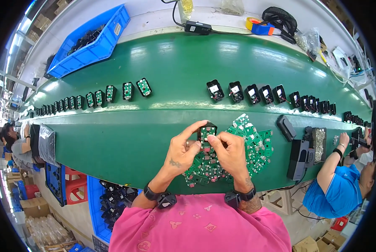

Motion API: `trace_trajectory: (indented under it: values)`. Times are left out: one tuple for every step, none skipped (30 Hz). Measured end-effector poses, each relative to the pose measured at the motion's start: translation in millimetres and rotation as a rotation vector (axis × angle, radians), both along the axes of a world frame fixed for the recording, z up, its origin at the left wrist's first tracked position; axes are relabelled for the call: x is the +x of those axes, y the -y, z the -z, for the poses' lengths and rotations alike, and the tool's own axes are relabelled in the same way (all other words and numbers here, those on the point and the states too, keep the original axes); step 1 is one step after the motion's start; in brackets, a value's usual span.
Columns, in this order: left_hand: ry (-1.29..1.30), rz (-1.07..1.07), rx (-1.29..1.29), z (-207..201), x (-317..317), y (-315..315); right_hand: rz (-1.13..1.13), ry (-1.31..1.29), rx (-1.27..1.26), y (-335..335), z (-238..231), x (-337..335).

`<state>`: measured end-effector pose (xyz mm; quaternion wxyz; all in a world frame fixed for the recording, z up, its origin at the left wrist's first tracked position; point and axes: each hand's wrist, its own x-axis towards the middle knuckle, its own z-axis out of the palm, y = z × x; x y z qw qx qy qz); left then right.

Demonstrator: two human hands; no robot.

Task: Assembling electronic circuit boards into black plastic housings on a production line.

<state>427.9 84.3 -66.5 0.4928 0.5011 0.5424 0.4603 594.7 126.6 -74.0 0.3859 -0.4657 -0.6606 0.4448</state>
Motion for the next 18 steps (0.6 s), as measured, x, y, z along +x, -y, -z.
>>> trace_trajectory:
  values:
    - [0.085,-0.012,0.025,0,1,-1,0.004,0.030,0.025,0,1,-1]
    - [0.170,-0.025,0.049,0,3,-1,0.008,0.032,0.025,0,2,-1]
    - [0.172,-0.025,0.049,1,5,-2,0.006,0.067,0.044,1,2,-1]
    - [0.166,-0.073,0.028,2,6,-3,0.003,0.102,0.063,1,3,-1]
    - [0.160,-0.122,0.007,2,8,-5,0.003,0.104,0.063,2,3,-2]
    - [0.094,-0.105,0.010,3,8,-6,0.030,0.043,0.002,2,2,-5]
    - [0.096,-0.104,0.011,3,10,-7,0.057,-0.019,-0.059,3,2,-8]
    - [0.103,-0.120,0.021,4,14,-7,0.058,-0.018,-0.058,3,2,-11]
    - [0.110,-0.137,0.032,4,16,-7,0.028,-0.059,0.012,4,4,-14]
    - [0.110,-0.138,0.032,6,17,-6,-0.002,-0.100,0.082,5,5,-17]
    - [0.058,-0.171,0.064,8,17,-6,-0.003,-0.100,0.082,5,3,-18]
    - [0.009,-0.201,0.094,9,18,-7,-0.017,-0.128,-0.006,6,0,-17]
    - [0.011,-0.201,0.093,8,19,-6,-0.031,-0.156,-0.094,6,-2,-17]
    - [-0.036,-0.213,0.108,5,21,-6,-0.030,-0.154,-0.095,6,1,-19]
    - [-0.085,-0.225,0.125,2,23,-6,-0.022,-0.215,-0.064,5,6,-21]
    - [-0.085,-0.223,0.126,4,23,-7,-0.013,-0.275,-0.033,4,11,-23]
    - [-0.134,-0.237,0.202,10,24,-8,-0.010,-0.275,-0.031,3,17,-25]
    - [-0.183,-0.247,0.275,13,24,-9,0.003,-0.308,-0.036,2,20,-28]
